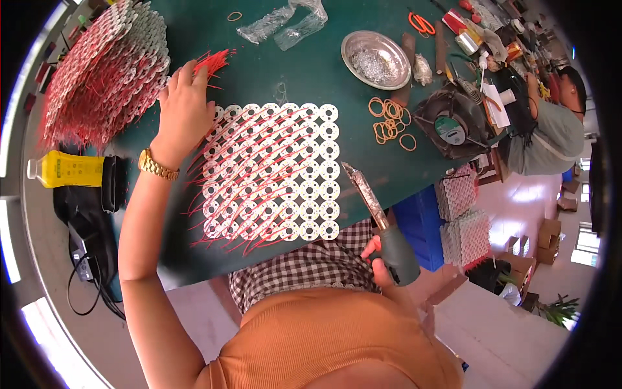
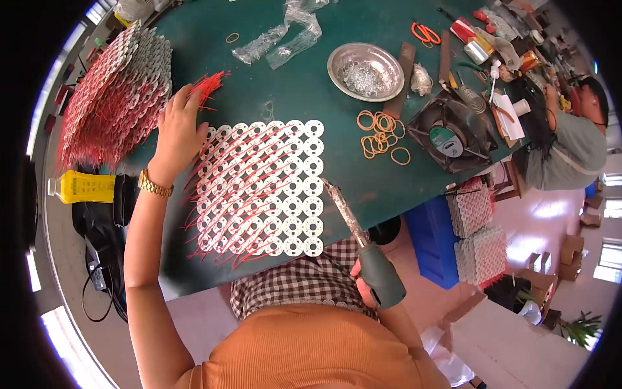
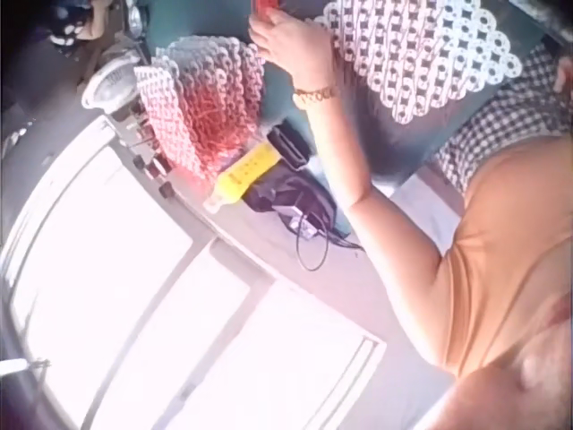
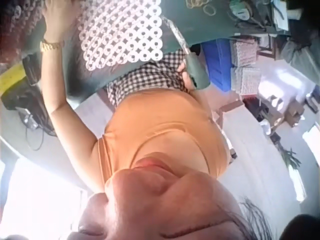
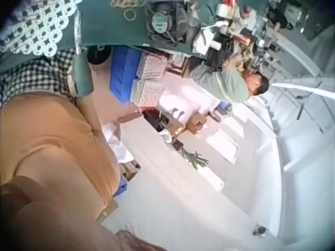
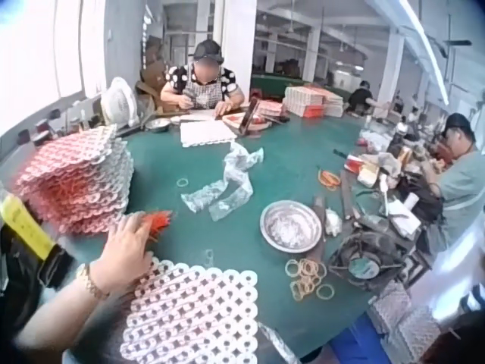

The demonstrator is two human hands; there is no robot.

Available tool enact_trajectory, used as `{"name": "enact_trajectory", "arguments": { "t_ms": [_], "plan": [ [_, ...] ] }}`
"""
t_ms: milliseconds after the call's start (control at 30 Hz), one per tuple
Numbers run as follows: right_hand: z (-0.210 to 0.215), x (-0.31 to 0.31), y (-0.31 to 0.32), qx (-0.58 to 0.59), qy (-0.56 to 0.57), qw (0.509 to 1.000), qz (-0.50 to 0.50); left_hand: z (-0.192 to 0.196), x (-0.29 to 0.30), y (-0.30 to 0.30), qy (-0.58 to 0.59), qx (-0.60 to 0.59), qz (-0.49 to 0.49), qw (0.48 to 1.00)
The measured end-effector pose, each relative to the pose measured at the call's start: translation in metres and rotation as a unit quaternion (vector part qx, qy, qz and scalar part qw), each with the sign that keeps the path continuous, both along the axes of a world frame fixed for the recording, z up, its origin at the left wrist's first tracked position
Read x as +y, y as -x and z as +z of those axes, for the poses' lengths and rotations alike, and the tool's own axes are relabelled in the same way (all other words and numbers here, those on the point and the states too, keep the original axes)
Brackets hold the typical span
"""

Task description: The person inserts wires into a sheet of circular circuit boards and solders them using a soldering iron.

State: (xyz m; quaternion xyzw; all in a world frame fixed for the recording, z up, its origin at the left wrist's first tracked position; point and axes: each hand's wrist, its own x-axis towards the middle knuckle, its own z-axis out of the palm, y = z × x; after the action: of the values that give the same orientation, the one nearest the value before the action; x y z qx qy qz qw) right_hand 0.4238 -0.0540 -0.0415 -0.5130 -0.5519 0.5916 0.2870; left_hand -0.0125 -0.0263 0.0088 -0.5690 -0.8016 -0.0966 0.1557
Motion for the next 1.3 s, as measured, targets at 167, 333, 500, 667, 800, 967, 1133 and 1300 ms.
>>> {"name": "enact_trajectory", "arguments": {
  "t_ms": [167, 333, 500, 667, 800, 967, 1133, 1300],
  "plan": [
    [-0.033, 0.004, -0.010, 0.146, -0.133, 0.977, 0.079, -0.020, 0.021, 0.025, 0.004, 0.118, 0.042, 0.992],
    [-0.019, 0.011, -0.007, 0.057, -0.128, 0.985, 0.105, -0.027, 0.044, 0.047, -0.023, 0.069, 0.013, 0.997],
    [-0.082, 0.007, -0.048, 0.115, -0.228, 0.956, 0.147, -0.030, 0.052, 0.069, -0.027, -0.021, 0.012, 0.999],
    [-0.032, 0.015, -0.001, 0.162, -0.214, 0.952, 0.150, -0.028, 0.057, 0.060, -0.046, -0.047, -0.019, 0.998],
    [-0.039, 0.018, -0.007, 0.181, -0.085, 0.972, 0.121, -0.023, 0.047, 0.056, -0.074, -0.038, -0.037, 0.996],
    [-0.014, 0.023, 0.008, 0.135, -0.085, 0.977, 0.139, -0.022, 0.036, 0.042, -0.092, -0.044, -0.053, 0.993],
    [-0.014, 0.025, 0.015, 0.117, 0.389, 0.912, -0.055, -0.021, 0.036, 0.036, -0.104, -0.046, -0.062, 0.992],
    [0.009, 0.037, 0.025, 0.182, 0.487, 0.854, 0.012, -0.019, 0.038, 0.040, -0.097, -0.008, -0.042, 0.994]
  ]
}}
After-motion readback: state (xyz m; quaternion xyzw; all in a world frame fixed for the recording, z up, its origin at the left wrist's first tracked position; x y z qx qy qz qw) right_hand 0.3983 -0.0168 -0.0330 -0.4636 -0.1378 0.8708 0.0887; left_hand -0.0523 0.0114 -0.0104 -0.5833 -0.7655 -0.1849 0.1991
